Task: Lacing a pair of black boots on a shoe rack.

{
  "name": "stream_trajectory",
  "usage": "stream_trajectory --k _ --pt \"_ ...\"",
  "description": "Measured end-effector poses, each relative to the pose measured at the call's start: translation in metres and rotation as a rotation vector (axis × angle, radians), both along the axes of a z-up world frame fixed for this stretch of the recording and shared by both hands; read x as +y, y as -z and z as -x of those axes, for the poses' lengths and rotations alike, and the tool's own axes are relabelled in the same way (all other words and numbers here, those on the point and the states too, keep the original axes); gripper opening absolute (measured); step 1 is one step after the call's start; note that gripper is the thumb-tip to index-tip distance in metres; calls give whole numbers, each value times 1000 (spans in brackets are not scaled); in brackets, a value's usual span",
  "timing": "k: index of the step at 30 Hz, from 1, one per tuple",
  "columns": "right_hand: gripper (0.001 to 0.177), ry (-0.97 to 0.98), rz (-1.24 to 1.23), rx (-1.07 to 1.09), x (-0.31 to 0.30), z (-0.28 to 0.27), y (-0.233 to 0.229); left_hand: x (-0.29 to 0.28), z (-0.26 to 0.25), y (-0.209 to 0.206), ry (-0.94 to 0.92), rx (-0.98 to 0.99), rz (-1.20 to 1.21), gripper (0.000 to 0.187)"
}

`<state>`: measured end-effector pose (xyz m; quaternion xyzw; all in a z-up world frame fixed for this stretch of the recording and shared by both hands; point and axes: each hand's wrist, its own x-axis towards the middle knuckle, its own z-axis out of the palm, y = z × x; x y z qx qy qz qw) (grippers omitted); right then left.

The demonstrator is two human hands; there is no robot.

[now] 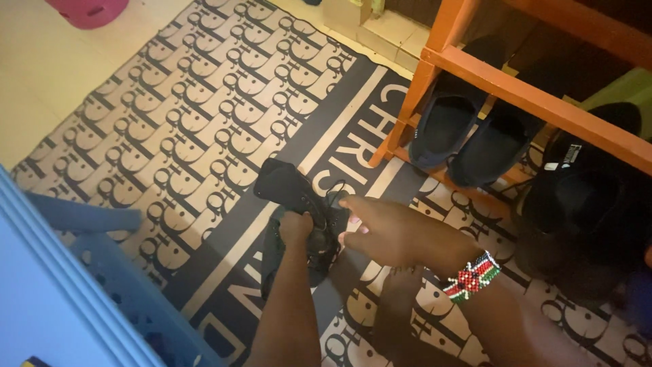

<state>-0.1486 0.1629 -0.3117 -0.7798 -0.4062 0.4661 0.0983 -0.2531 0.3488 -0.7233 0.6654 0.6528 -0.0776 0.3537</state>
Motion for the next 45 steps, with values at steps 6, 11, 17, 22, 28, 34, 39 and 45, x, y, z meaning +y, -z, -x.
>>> stream_trajectory --k 6,11,17,22,28,34,39,45 --pt "67 -18 -171 -44 -12 -11 42 -12 3 -12 -138 -160 -185 28" --pt "65 1 -88 -129 -17 -19 46 -51 6 -95 -259 -363 -287 16" --pt "59 80 -127 -228 -53 -36 65 -128 11 -192 -239 -639 -454 18" --pt "69 278 -75 -233 -90 -14 21 -200 27 -294 -183 -795 -510 24" --pt "66 376 -332 -298 -153 26 -35 -252 47 -413 -107 -963 -375 27" --pt "60 564 -350 -51 -231 35 -82 -311 46 -419 159 -1252 -447 18" --pt "16 74 -593 -899 -307 -23 -9 -358 32 -469 390 -1551 -232 19" --pt "20 826 -652 -661 -361 -30 -70 -389 11 -529 735 -1148 -368 28"
